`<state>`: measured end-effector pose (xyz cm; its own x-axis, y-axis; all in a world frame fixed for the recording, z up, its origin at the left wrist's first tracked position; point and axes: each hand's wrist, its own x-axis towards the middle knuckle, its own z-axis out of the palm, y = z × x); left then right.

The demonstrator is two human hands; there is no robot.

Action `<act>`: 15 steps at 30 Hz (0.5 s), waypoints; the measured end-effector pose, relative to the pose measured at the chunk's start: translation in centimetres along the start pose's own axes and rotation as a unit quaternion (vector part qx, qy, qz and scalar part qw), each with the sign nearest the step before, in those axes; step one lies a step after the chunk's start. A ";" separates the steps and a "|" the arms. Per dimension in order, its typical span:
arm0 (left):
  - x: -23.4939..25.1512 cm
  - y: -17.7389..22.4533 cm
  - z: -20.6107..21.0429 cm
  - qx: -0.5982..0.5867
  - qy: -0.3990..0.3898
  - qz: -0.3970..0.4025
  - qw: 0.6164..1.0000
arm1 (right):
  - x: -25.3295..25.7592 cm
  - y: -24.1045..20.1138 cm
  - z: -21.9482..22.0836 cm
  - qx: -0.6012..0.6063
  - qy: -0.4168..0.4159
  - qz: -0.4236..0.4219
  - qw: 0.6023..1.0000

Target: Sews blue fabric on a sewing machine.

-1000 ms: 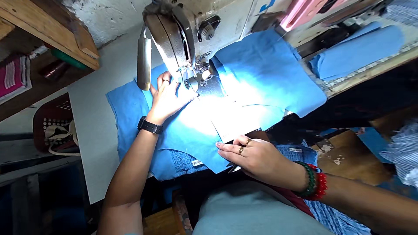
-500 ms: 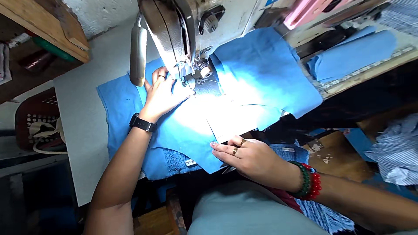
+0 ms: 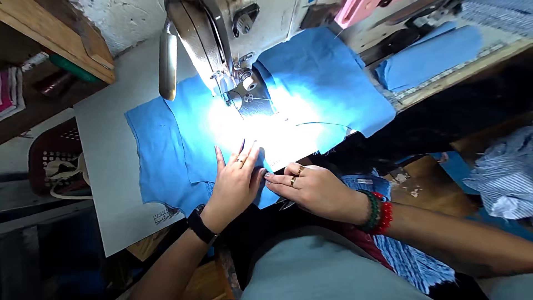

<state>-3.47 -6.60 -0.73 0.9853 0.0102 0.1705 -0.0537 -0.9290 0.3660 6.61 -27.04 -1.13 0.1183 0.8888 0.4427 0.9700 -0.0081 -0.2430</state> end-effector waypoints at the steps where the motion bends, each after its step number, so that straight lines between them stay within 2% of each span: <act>1: 0.1 -0.2 0.0 -0.003 0.001 -0.001 1.000 | 0.1 0.0 0.0 -0.003 0.000 0.000 1.000; 6: 1.0 -1.3 -0.2 0.003 0.037 0.016 0.999 | 1.0 0.5 0.0 -0.019 -0.004 0.000 1.000; 15: 2.3 -3.0 -0.8 0.008 0.015 0.018 1.000 | 2.7 2.0 0.3 -0.024 -0.006 0.000 1.000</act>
<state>-1.19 -3.46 -0.69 0.9777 -0.0119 0.2099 -0.0854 -0.9348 0.3447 8.81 -24.55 -0.72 0.1171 0.8938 0.4329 0.9789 -0.0302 -0.2023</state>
